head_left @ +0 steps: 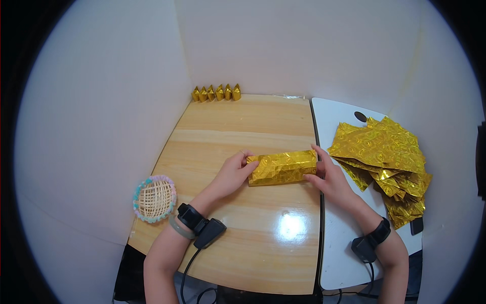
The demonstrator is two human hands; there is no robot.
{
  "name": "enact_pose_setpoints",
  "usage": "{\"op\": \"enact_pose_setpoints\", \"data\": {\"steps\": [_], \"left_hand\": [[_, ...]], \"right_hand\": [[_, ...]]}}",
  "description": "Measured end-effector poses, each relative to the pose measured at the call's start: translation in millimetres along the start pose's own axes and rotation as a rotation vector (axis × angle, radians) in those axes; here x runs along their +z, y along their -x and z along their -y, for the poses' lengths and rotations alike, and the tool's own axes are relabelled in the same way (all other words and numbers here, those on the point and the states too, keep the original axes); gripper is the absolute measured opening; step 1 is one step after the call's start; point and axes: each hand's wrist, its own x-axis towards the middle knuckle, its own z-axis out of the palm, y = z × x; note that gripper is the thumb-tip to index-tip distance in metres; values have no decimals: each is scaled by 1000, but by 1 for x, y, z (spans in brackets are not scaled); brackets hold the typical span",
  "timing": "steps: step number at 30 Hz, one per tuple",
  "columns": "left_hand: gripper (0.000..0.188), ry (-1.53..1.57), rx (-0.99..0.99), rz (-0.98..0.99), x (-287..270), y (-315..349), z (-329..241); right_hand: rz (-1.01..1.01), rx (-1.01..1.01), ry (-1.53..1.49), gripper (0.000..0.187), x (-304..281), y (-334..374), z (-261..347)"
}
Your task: Folding gold foil paper into traditional decorative ingot shapes.
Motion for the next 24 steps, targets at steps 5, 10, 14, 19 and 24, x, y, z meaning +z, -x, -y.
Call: {"op": "enact_pose_setpoints", "data": {"steps": [5, 10, 14, 19, 24], "left_hand": [[47, 121, 76, -61, 11, 4, -16], [60, -206, 73, -22, 7, 6, -13], [57, -320, 102, -35, 8, 5, -13], [49, -670, 303, -4, 4, 6, -10], [47, -774, 407, 157, 8, 6, -14]], "right_hand": [[29, 74, 49, 70, -3, -1, 5], [47, -101, 396, 68, -2, 0, 5], [-44, -255, 576, 59, 1, -1, -2], [177, -269, 598, 48, 4, -1, -12], [112, -278, 628, 42, 3, 0, -10]]}}
